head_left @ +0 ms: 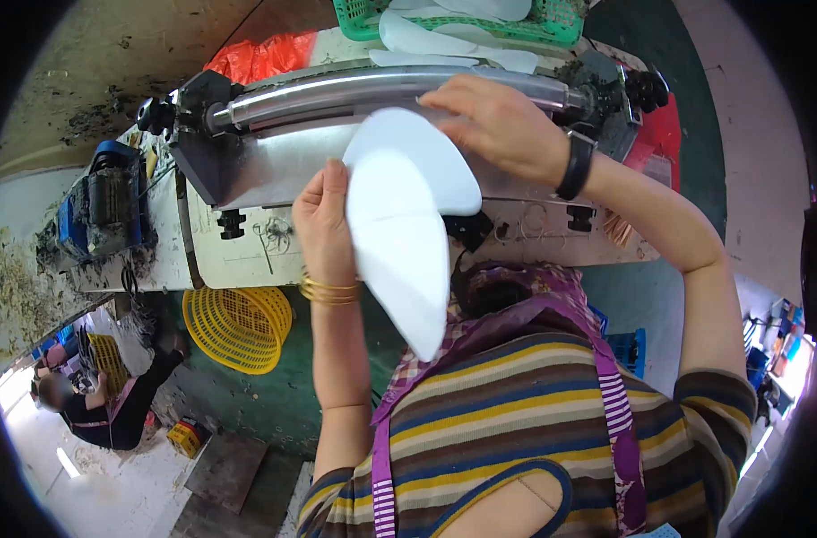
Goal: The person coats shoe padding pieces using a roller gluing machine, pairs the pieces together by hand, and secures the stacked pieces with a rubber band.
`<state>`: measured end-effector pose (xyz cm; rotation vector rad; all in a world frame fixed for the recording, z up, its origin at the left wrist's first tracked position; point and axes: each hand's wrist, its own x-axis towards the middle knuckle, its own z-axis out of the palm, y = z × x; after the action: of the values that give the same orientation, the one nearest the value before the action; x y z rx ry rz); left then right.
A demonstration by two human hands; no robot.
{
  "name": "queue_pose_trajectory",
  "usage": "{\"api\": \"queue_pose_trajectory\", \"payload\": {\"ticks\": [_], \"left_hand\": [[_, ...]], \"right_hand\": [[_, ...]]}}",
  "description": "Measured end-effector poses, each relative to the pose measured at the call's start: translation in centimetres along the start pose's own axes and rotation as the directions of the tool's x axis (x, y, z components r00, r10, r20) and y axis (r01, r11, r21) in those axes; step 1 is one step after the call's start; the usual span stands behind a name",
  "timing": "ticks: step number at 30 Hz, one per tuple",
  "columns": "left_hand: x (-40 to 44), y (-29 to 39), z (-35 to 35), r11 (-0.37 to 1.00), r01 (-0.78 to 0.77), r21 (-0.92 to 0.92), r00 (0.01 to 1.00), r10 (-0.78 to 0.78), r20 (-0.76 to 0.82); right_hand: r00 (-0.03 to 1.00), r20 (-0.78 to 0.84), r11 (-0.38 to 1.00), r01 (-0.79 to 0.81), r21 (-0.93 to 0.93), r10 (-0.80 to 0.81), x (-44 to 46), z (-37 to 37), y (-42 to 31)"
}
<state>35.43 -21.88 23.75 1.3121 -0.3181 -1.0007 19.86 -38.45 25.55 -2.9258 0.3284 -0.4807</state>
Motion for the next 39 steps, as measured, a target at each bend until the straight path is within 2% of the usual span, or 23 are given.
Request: {"api": "queue_pose_trajectory", "payload": {"ticks": [1, 2, 3, 6, 7, 8, 10, 14, 16, 17, 18, 20, 21, 24, 25, 26, 28, 30, 32, 34, 35, 37, 39], "left_hand": [[-0.3, -1.1, 0.4, 1.000, -0.012, -0.017, 0.999, 0.012, -0.037], [-0.8, -2.8, 0.5, 0.999, -0.020, -0.032, 0.997, 0.017, -0.073], [-1.3, -4.8, 0.4, 0.996, -0.081, 0.035, 0.990, 0.084, -0.116], [-4.2, -9.9, -1.0, 0.970, -0.115, 0.215, 0.992, 0.123, -0.021], [-5.7, -10.1, -1.4, 0.963, -0.049, 0.265, 0.998, 0.035, 0.055], [-7.1, -10.3, -2.0, 0.948, 0.010, 0.317, 0.991, -0.052, 0.125], [-8.8, -10.0, -4.2, 0.869, 0.057, 0.491, 0.899, -0.259, 0.353], [-10.9, -9.6, -6.9, 0.797, 0.185, 0.575, 0.698, -0.518, 0.494], [-11.6, -8.6, -6.1, 0.828, 0.187, 0.529, 0.752, -0.467, 0.465], [-11.7, -8.3, -5.3, 0.876, 0.137, 0.462, 0.835, -0.353, 0.422], [-11.6, -8.1, -4.6, 0.916, 0.075, 0.395, 0.900, -0.233, 0.369], [-11.1, -6.7, -3.8, 0.928, 0.141, 0.346, 0.905, -0.262, 0.335], [-11.1, -7.4, -4.0, 0.919, 0.140, 0.369, 0.888, -0.282, 0.364], [-11.5, -9.5, -4.3, 0.852, 0.168, 0.496, 0.771, -0.427, 0.472], [-12.1, -10.6, -4.3, 0.866, 0.108, 0.489, 0.790, -0.373, 0.486], [-12.6, -11.4, -4.4, 0.877, 0.050, 0.479, 0.807, -0.318, 0.498], [-12.4, -10.4, -3.8, 0.916, 0.308, 0.255, 0.844, -0.387, 0.371], [-9.8, -7.9, -2.3, 0.959, 0.051, 0.278, 0.971, -0.112, 0.209], [-5.4, -5.5, -2.2, 0.869, -0.112, 0.482, 0.985, 0.034, 0.168], [-1.3, -2.5, -0.7, 0.569, -0.362, 0.738, 0.932, 0.220, 0.288], [0.2, -2.2, -0.9, 0.572, -0.355, 0.740, 0.935, 0.221, 0.278], [2.9, -1.7, -1.0, 0.217, -0.430, 0.876, 0.899, 0.192, 0.394], [4.5, -0.3, -0.1, 0.150, -0.402, 0.903, 0.911, 0.167, 0.377]], "right_hand": [[0.882, 0.310, 0.645, -0.471, 0.601, 0.355, -0.4, -0.2, -0.2], [0.611, 0.715, -0.163, -0.711, 0.684, 0.340, -1.0, -0.5, -0.4], [0.532, 0.844, -0.397, -0.763, 0.510, 0.061, -1.9, -1.7, -0.3], [0.604, 0.793, -0.495, -0.716, 0.493, -0.084, -6.2, 2.4, -2.8], [0.578, 0.816, -0.030, -0.816, 0.578, -0.015, -5.7, 0.4, -4.5], [0.504, 0.848, 0.006, -0.859, 0.512, -0.165, -6.4, 0.7, -5.5], [0.703, 0.707, 0.482, -0.593, 0.644, -0.079, -9.4, 2.9, -7.8], [0.648, 0.761, 0.524, -0.644, 0.558, -0.014, -10.1, 3.5, -9.4], [0.591, 0.793, 0.447, -0.676, 0.586, -0.147, -9.5, 2.9, -9.7], [0.757, 0.653, 0.420, -0.584, 0.695, -0.028, -9.4, 3.1, -10.4], [0.762, 0.648, 0.429, -0.580, 0.693, -0.017, -8.8, 3.0, -10.1], [0.922, 0.375, 0.614, -0.352, 0.706, 0.096, -6.9, 1.6, -9.6], [0.937, 0.347, 0.658, -0.280, 0.699, 0.031, -7.2, 1.8, -9.0], [0.795, 0.578, 0.605, -0.371, 0.705, -0.186, -10.9, 3.1, -9.4], [0.747, 0.640, 0.590, -0.438, 0.678, -0.181, -11.4, 2.9, -9.7], [0.822, 0.558, 0.595, -0.392, 0.702, -0.117, -11.5, 3.0, -9.8], [0.857, 0.510, 0.565, -0.456, 0.687, 0.071, -10.8, 2.6, -9.1], [0.922, 0.364, 0.630, -0.364, 0.686, 0.136, -8.2, 2.0, -8.0], [0.959, 0.235, 0.709, -0.274, 0.650, 0.156, -5.1, 0.9, -6.4], [0.978, 0.101, 0.850, -0.208, 0.484, 0.182, -1.5, -0.2, -3.7], [0.983, -0.027, 0.894, -0.154, 0.420, 0.182, -0.1, -0.1, -1.8], [0.975, -0.099, 0.937, -0.158, 0.312, 0.197, 2.5, -0.2, 2.3], [0.960, 0.044, 0.919, -0.278, 0.279, 0.276, 4.5, -0.4, 5.0]]}}
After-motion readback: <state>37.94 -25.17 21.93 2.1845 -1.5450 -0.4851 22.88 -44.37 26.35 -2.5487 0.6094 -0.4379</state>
